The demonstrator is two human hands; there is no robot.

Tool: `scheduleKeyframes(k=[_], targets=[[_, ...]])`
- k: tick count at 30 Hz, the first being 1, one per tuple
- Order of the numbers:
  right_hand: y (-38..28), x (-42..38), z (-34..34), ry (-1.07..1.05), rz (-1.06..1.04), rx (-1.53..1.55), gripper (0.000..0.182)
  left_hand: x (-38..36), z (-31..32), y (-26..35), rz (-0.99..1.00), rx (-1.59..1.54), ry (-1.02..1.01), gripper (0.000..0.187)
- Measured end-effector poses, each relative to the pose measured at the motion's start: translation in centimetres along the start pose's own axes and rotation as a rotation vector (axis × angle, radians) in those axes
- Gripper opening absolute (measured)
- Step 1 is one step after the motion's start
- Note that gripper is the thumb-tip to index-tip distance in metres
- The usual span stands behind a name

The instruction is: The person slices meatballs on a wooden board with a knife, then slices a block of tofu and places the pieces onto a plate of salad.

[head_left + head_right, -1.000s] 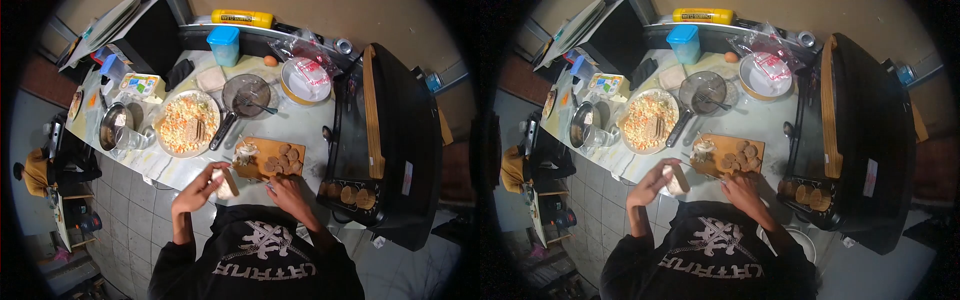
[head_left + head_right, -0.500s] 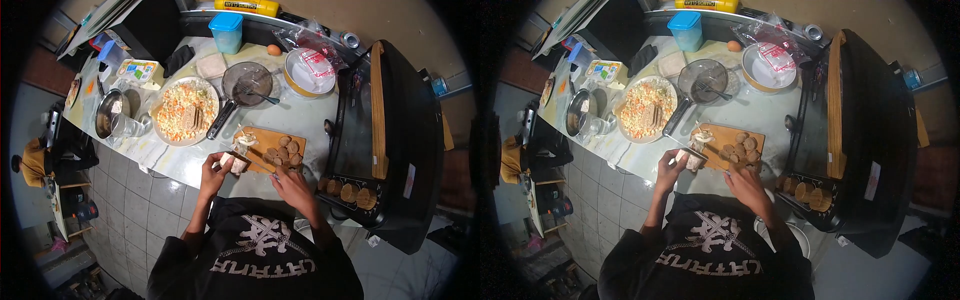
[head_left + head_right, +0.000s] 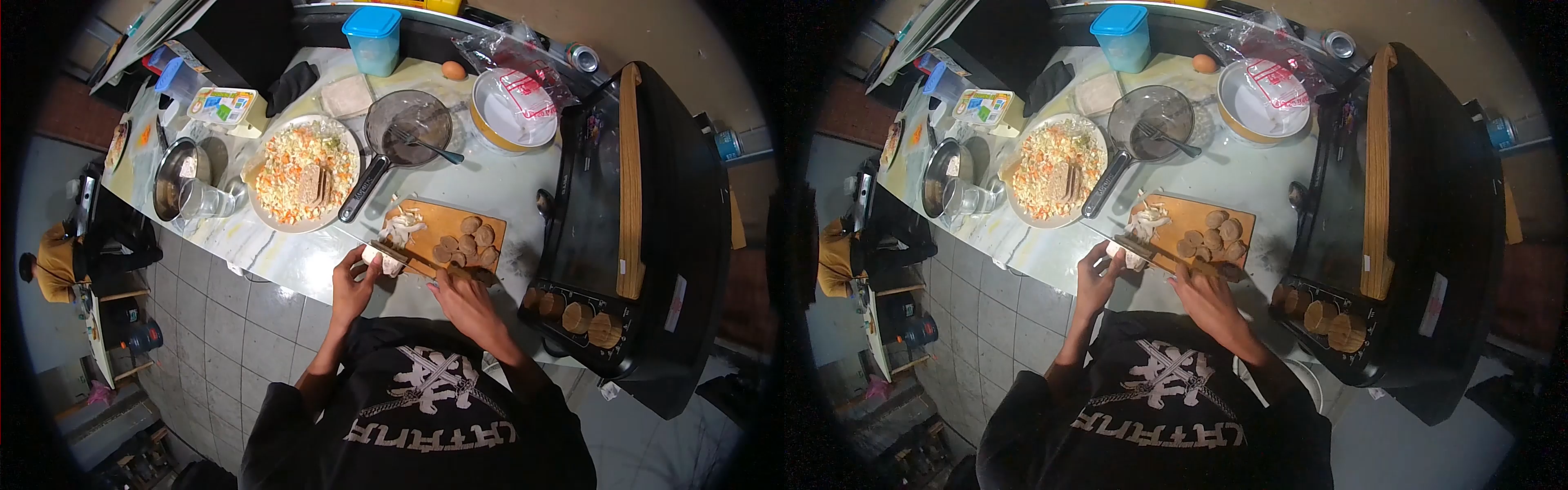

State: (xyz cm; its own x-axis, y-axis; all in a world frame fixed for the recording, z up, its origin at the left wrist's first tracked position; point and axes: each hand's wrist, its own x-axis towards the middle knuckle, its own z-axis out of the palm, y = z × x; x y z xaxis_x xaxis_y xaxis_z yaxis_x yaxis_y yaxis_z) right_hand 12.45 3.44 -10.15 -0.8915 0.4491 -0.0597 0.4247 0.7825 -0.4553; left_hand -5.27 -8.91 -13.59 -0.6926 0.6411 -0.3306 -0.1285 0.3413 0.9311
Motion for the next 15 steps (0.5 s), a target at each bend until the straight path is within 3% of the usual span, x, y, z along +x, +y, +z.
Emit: scheduleKeyframes(k=[15], targets=[[-0.5, 1.2, 0.1, -0.068, 0.031, -0.005, 0.027, 0.3, 0.2, -0.3, -0.024, 0.01, -0.013, 0.032]])
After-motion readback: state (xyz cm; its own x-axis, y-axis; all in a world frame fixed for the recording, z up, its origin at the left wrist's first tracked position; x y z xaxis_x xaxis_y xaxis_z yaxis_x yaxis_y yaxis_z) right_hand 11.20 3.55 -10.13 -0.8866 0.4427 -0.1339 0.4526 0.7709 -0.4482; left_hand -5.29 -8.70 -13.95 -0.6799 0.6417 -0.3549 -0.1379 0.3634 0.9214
